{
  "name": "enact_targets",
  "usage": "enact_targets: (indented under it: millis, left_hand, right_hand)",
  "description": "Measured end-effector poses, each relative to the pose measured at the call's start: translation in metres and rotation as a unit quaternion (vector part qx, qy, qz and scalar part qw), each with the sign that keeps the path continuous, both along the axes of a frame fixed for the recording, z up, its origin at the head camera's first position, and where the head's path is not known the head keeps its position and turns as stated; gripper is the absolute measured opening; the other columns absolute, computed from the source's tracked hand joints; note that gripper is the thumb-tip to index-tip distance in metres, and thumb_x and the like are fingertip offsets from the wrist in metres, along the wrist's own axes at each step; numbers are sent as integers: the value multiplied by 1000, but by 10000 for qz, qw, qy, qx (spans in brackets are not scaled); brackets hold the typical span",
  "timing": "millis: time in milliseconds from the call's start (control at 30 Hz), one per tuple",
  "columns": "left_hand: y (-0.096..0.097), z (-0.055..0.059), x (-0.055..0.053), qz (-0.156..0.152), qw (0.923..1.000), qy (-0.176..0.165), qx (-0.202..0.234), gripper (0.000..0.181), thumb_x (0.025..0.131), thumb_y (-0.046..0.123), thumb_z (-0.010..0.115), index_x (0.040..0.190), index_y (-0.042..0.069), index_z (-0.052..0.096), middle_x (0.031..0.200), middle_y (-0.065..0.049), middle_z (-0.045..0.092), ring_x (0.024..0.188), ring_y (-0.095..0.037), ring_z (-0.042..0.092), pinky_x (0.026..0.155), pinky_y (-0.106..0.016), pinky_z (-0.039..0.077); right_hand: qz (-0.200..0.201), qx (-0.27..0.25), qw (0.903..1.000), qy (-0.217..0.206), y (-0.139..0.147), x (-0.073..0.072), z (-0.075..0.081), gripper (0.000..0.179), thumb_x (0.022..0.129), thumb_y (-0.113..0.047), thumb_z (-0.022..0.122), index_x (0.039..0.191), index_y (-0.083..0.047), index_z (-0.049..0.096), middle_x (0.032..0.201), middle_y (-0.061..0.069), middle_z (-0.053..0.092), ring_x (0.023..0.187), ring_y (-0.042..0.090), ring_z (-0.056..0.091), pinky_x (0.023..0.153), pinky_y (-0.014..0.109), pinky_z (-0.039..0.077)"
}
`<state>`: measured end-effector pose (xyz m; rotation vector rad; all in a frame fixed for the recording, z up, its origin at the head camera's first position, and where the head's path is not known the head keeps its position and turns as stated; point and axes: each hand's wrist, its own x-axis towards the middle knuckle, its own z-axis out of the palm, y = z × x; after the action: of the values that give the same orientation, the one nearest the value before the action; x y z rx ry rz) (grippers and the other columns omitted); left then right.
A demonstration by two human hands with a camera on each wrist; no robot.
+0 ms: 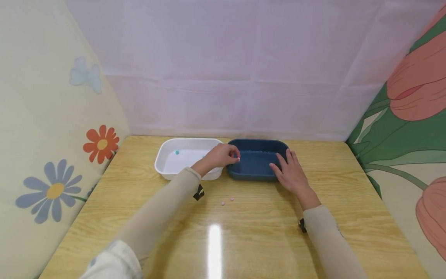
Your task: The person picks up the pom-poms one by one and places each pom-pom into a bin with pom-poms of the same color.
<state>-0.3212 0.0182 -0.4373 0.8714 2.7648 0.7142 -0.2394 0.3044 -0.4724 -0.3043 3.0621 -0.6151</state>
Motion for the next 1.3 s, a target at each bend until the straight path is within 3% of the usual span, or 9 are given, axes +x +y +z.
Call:
enact_targets:
  millis: [400,700,833,1067,1300]
  left_hand:
    - [5,-2,-1,367,9992,-150,-9,18,95,29,73,109,18,73,90,5,69,71,-9,64,68,-26,52]
    - [0,3,2,266,9996,23,78,21,98,27,68,115,16,73,96,3,73,80,-10,65,74,-28,54]
    - [-5,10,8,139,9995,235,168,20,101,27,64,114,15,73,93,4,73,78,-8,65,73,-27,54]
    - [-15,20,28,-324,9991,242,111,19,102,28,62,111,16,73,68,5,63,55,-10,50,52,-26,41]
    - [-23,24,46,-530,9982,285,-19,18,100,30,65,109,17,74,69,8,61,57,-8,50,53,-25,41]
  right_hand:
    - [-35,-80,9999,-59,-1,1,1,78,108,-56,30,159,2,22,164,33,-5,152,51,-4,119,67,7]
    - [-62,-103,9999,-19,0,1,0,77,108,-56,30,159,1,23,164,33,-5,152,50,-4,119,67,8]
    - [-60,-111,9999,34,0,1,-1,77,108,-56,30,159,2,25,164,34,-4,151,51,-3,118,68,8]
    - [-44,-124,9999,43,-1,2,0,77,108,-56,30,158,3,26,163,36,-4,151,54,-3,117,70,10]
    - [-18,-128,9999,8,2,1,-1,77,108,-56,30,158,2,25,163,35,-5,150,54,-4,117,70,9]
